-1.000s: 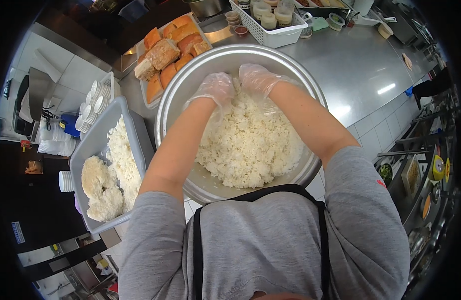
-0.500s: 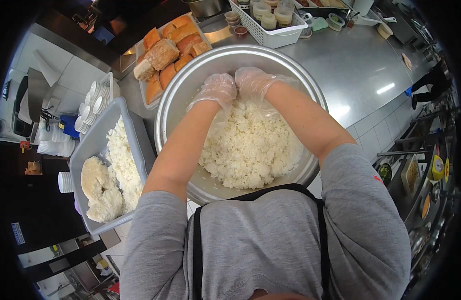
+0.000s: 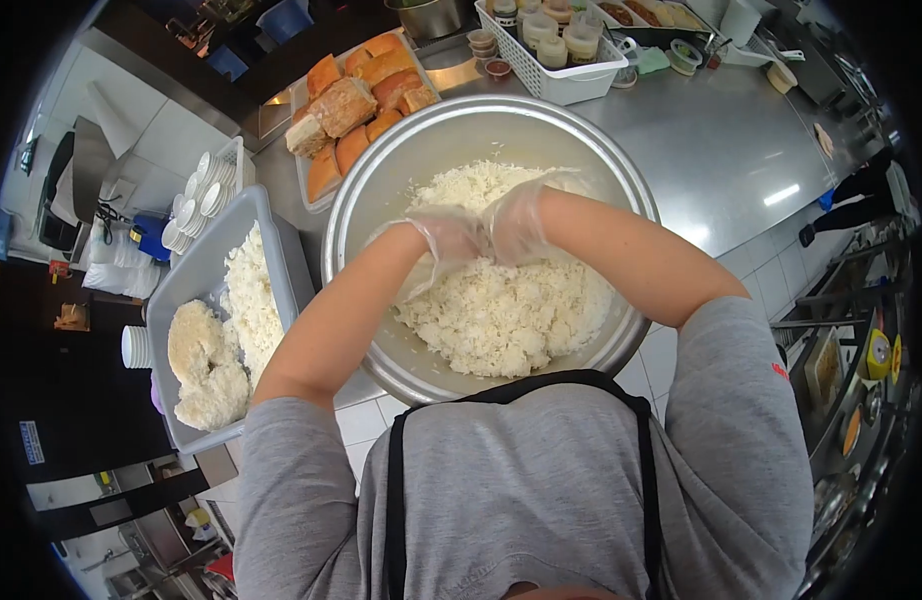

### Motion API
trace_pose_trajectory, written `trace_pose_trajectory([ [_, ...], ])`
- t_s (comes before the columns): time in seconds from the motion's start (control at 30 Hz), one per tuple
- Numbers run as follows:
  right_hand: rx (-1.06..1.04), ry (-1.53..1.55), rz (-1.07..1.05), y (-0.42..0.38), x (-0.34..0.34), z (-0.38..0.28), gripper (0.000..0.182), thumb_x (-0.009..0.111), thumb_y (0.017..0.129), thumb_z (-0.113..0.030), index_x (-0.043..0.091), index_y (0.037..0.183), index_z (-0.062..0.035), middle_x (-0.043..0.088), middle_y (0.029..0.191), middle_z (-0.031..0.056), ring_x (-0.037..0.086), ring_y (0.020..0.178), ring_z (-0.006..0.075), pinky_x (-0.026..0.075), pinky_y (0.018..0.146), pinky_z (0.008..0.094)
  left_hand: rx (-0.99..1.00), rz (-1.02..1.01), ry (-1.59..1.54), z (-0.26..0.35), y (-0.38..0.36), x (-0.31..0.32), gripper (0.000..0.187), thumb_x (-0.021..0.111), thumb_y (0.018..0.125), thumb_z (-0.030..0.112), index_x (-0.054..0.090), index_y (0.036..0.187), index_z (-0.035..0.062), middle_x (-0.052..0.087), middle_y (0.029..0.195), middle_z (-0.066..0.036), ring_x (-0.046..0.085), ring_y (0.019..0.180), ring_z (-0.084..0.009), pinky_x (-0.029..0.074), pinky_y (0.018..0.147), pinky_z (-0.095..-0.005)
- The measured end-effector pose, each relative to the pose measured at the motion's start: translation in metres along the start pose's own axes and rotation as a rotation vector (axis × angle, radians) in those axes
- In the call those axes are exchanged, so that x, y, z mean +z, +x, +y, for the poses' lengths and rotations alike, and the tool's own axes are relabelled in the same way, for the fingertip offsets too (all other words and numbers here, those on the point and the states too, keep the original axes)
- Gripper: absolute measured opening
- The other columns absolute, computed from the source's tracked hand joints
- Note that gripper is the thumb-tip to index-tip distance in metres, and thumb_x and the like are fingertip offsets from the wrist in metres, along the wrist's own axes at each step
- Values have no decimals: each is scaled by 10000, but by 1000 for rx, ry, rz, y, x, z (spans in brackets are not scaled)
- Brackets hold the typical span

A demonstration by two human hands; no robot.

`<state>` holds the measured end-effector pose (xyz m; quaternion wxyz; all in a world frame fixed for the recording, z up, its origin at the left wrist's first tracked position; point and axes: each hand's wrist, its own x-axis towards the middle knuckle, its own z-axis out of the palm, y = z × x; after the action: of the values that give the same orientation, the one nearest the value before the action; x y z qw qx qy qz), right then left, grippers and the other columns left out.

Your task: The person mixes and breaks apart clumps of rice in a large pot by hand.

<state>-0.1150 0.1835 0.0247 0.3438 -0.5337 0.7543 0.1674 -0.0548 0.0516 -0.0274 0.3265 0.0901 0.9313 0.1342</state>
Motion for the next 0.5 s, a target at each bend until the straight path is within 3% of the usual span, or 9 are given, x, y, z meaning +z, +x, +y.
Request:
trace_pose_trajectory([
  [0.07,-115,-200,-2,-1,6,7,362,617,785,-258,688,1105,-104,679,1102,123,642,951,286,497,824,382,-164,-323,-312,22,-14,9,539,572,818,221,505,1295,-20,569,1228,-250,556,1120,-347,438,951,-377],
  [0.1,-174,-8,-8,-2,2,19,351,619,775,-251,690,1081,-95,680,1070,143,644,922,294,497,812,389,-167,-314,-314,23,-14,17,539,572,818,221,505,1295,-20,569,1228,-250,556,1120,-347,438,951,-377],
  [0.13,-236,182,-20,-2,-2,30,340,621,765,-244,693,1058,-87,680,1038,162,646,893,302,498,800,397,-66,-287,-386,23,-14,27,638,583,797,211,409,1344,-67,505,1297,-271,512,1186,-340,397,1004,-362],
  [0.2,-208,236,85,6,-8,50,308,613,765,-237,695,1019,-84,679,1006,168,642,880,314,499,794,400,33,-253,-463,31,-22,39,747,594,776,201,313,1393,-114,440,1366,-291,467,1253,-334,357,1058,-346],
  [0.27,-177,299,190,25,-13,56,277,606,764,-229,697,980,-81,678,974,174,638,868,326,501,789,404,100,-168,-211,61,-48,23,857,601,762,213,192,1424,-145,365,1422,-297,381,1329,-340,285,1114,-325],
  [0.33,-80,367,625,58,-13,46,201,595,789,-212,695,891,-71,675,911,177,641,868,342,506,777,410,21,-142,-164,90,-64,13,823,594,758,238,252,1425,-102,416,1374,-291,430,1283,-360,343,1073,-350],
  [0.37,-86,362,625,72,-9,41,201,595,789,-212,695,891,-71,675,911,177,641,868,342,506,777,410,15,-202,-102,98,-63,10,799,598,757,258,290,1417,-70,443,1342,-278,460,1244,-368,373,1041,-364],
  [0.43,-187,-106,788,100,0,35,200,565,844,-170,697,850,-20,675,833,205,665,831,347,522,788,406,5,-257,-47,96,-61,14,776,602,757,278,327,1410,-38,469,1311,-264,490,1205,-377,403,1008,-378],
  [0.5,-186,-2,843,121,4,31,200,567,834,-164,694,847,-10,674,850,208,661,852,352,518,798,413,70,-85,-93,85,-57,27,717,620,750,307,397,1366,15,514,1221,-225,540,1109,-378,441,942,-405],
])
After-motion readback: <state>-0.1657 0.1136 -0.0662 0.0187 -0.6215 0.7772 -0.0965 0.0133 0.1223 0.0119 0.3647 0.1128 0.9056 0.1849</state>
